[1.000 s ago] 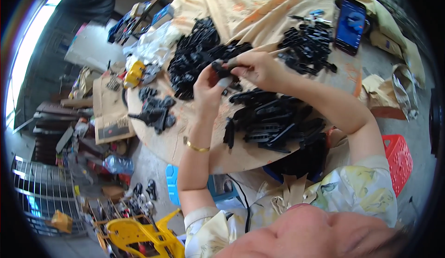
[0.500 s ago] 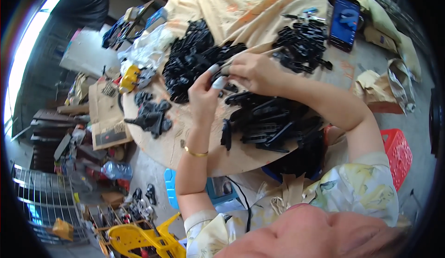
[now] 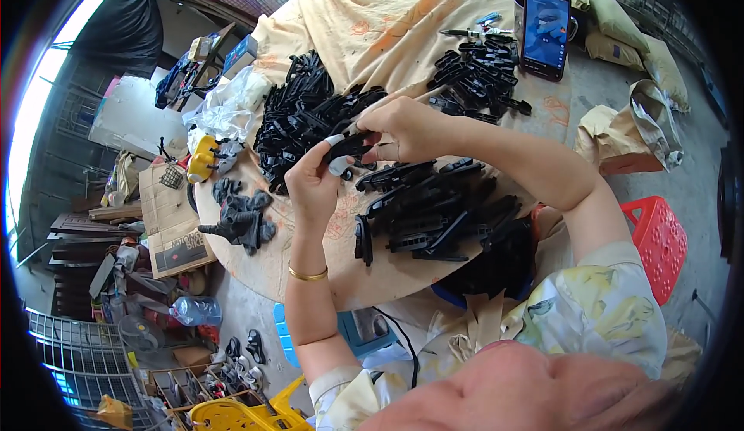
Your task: Inspecting and sorting small black plastic mechanical parts on a workbench.
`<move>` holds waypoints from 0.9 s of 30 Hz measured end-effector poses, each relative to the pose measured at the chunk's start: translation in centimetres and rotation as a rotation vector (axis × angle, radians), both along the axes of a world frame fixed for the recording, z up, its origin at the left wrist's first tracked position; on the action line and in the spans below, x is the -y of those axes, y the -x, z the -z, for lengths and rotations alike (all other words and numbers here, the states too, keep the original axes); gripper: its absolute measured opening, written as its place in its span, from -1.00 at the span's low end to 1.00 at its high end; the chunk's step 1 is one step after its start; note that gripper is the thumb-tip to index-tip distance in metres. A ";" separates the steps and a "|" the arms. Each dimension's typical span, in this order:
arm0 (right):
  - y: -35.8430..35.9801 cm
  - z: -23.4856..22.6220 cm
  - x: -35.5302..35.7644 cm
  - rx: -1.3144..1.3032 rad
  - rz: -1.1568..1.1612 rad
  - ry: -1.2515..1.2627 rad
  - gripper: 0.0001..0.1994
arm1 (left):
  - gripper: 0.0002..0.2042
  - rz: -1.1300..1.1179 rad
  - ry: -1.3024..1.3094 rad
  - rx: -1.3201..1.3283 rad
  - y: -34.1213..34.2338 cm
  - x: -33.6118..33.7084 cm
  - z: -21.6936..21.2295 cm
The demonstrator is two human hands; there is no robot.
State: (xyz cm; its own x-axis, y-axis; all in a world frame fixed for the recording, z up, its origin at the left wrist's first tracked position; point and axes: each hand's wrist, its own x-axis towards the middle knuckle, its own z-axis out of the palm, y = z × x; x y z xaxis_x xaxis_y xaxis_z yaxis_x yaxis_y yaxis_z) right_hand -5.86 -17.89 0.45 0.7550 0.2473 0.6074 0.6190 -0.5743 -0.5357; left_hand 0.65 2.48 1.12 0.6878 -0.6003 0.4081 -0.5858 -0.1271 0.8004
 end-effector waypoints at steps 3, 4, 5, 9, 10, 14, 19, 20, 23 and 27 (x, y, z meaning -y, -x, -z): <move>0.6 -0.7 -0.7 0.052 0.036 -0.001 -0.71 | -0.74 -0.009 0.018 0.120 0.4 -0.1 -0.6; 0.7 -0.7 -0.7 0.070 0.063 -0.009 -0.73 | -0.74 -0.012 0.016 0.120 0.5 0.0 -0.6; 0.7 -0.8 -0.8 0.070 0.058 -0.011 -0.73 | -0.75 0.000 0.088 0.075 0.6 0.2 -0.6; 0.5 -0.5 -0.4 0.117 0.049 0.004 -0.77 | -0.77 -0.011 0.111 0.064 0.9 0.6 -0.8; 0.3 -0.4 -0.4 0.141 0.054 0.001 -0.76 | -0.77 -0.033 0.106 0.067 0.9 0.5 -0.8; -0.5 0.4 -0.2 0.183 0.058 -0.009 -0.76 | -0.74 -0.018 0.170 -0.013 0.8 1.2 -0.3; -0.4 0.4 -1.1 0.075 0.020 -0.005 -0.72 | -0.72 0.017 0.073 -0.130 0.0 -0.2 -0.7; -0.5 0.4 -1.0 -0.005 -0.024 -0.088 -0.71 | -0.72 0.009 0.073 -0.131 0.1 -0.3 -0.9; -1.0 -0.2 0.3 -0.451 -0.202 -0.609 -0.66 | -0.76 0.134 0.217 -0.254 1.2 0.0 -2.1; -3.1 2.7 -0.4 -0.076 -0.025 -0.175 -0.73 | -0.71 0.400 -0.121 0.253 2.5 0.3 -1.8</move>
